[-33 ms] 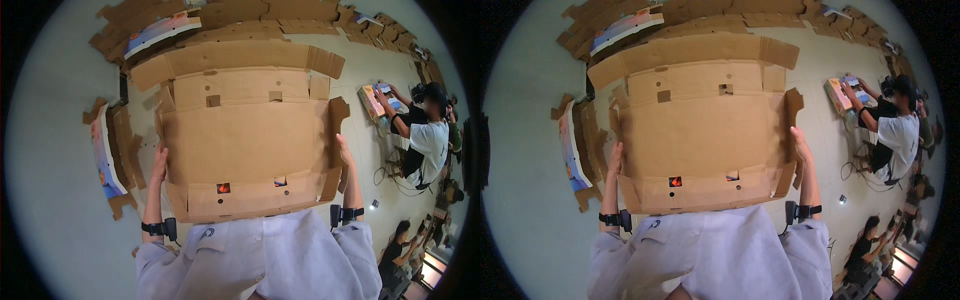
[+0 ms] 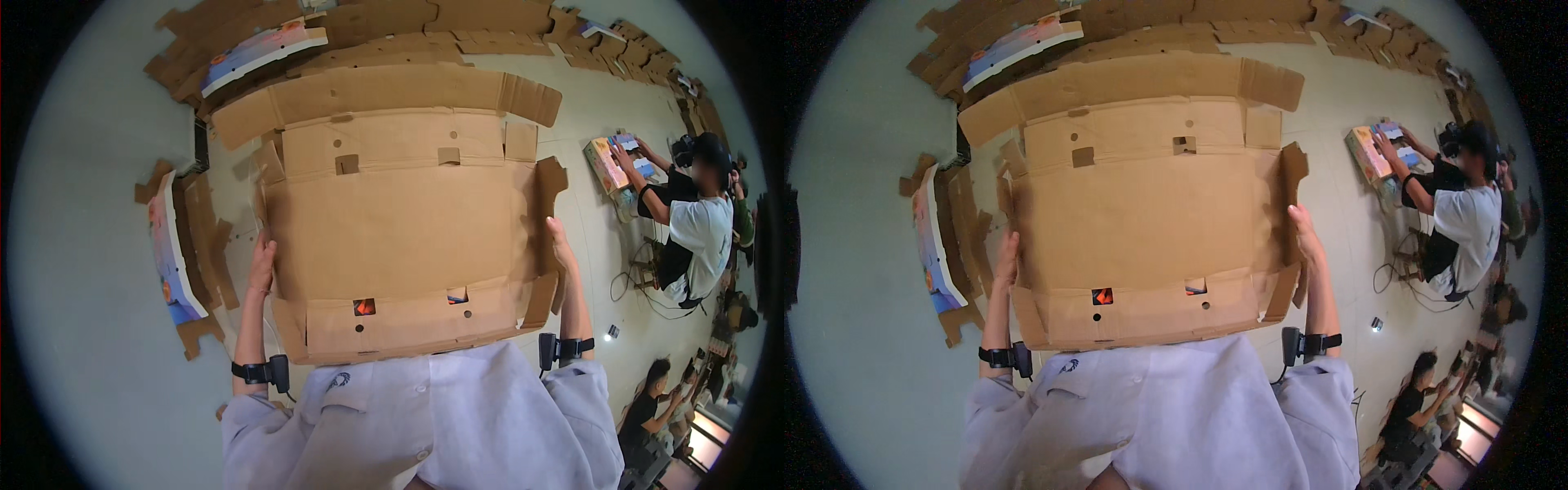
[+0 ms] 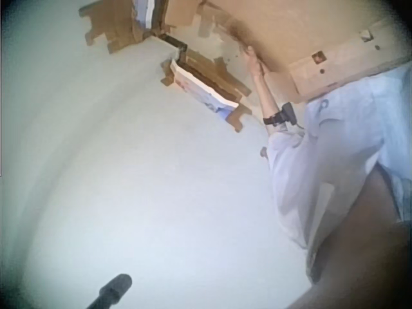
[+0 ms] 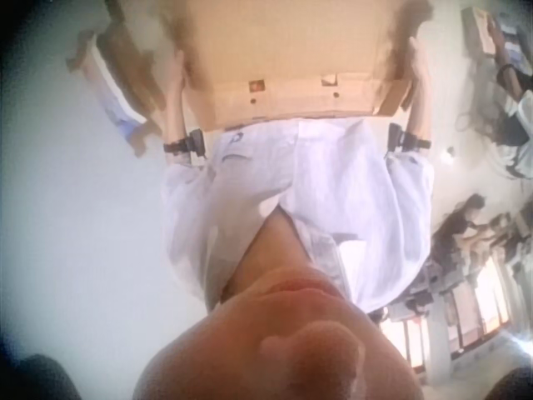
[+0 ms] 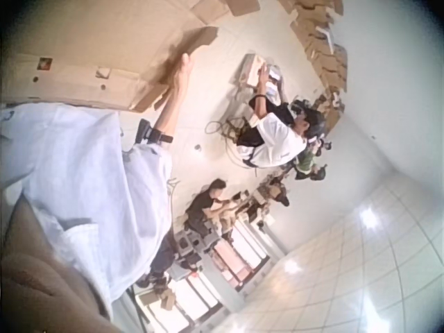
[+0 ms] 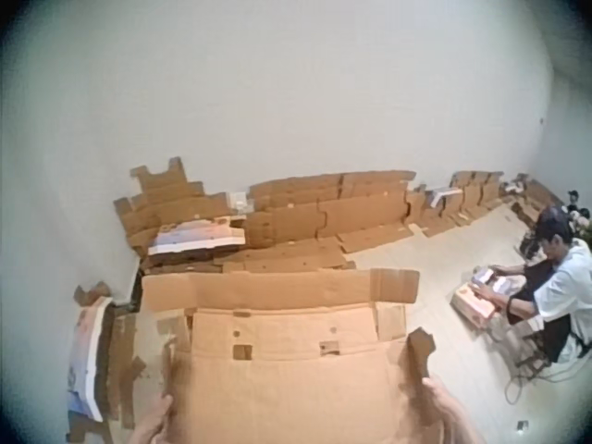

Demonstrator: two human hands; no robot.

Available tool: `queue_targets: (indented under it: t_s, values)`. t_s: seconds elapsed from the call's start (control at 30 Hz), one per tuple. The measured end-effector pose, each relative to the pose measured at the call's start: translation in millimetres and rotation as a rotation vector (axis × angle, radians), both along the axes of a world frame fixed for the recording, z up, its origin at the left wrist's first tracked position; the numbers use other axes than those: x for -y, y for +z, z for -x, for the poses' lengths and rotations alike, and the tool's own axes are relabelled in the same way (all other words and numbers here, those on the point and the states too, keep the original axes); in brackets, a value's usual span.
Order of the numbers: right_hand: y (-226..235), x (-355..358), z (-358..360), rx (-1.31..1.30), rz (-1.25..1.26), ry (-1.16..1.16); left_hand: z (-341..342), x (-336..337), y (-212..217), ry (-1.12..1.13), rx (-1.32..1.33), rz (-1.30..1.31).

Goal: The person assembles flat cardboard pieces into boxes by folding and inserting flaps. The person repeatedly picks up flat pieces, folds them into shape, and secures the flaps to form a box.

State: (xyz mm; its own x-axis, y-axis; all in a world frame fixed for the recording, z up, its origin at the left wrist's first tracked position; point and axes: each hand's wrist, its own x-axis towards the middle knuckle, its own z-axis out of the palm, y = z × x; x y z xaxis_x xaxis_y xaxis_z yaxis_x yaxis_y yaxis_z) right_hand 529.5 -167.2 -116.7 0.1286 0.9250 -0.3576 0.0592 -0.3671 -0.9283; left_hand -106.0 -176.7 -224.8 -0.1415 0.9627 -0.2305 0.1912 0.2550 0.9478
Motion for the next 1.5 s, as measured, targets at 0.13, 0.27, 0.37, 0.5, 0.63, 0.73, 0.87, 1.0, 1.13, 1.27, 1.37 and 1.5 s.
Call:
queue_targets:
  t_s: [0.13, 0.27, 0.37, 0.5, 0.63, 0.73, 0.87, 1.0, 1.13, 1.27, 1.37, 1.5]
  values:
    - [-11, -12, 20, 0.213, 0.077, 0.044, -19, -5, -1, 0.034, -0.07, -0.025]
    - [-16, -8, 56, 0.516, -0.135, -0.092, -68, -10, 64, 0.048, -0.16, -0.081]
    - [-8, -12, 59, 0.466, -0.137, -0.093, -63, -8, 61, 0.031, -0.163, -0.15]
    - [-6, -13, 42, 0.586, -0.112, -0.008, -18, 0, 29, -0.035, -0.304, -0.133]
    - [-11, -12, 21, 0.513, -0.114, -0.047, -23, -9, 87, -0.04, -0.144, -0.181]
    - [-17, -22, 30, 0.452, -0.064, -0.112, -40, -12, 104, 0.042, -0.296, 0.048]
    - [-19, -16, 63, 0.729, -0.125, -0.184, -68, 4, 67, 0.142, -0.446, -0.008]
    - [-60, -23, 44, 0.245, -0.143, -0.113, -49, -14, 23, 0.107, -0.159, -0.097]
    - [14, -2, 18, -0.438, 0.281, -0.17, -13, 24, 123, -0.011, 0.313, 0.129]
    - [20, 4, -38, -0.314, 0.24, 0.048, 3, 49, 173, -0.035, 0.498, 0.259]
    - [-3, -1, -27, -0.211, 0.061, 0.335, -2, 48, 159, 0.003, 0.526, 0.275]
    - [-19, 1, 21, -0.327, 0.263, 0.185, -15, 40, 143, 0.044, 0.55, 0.25]
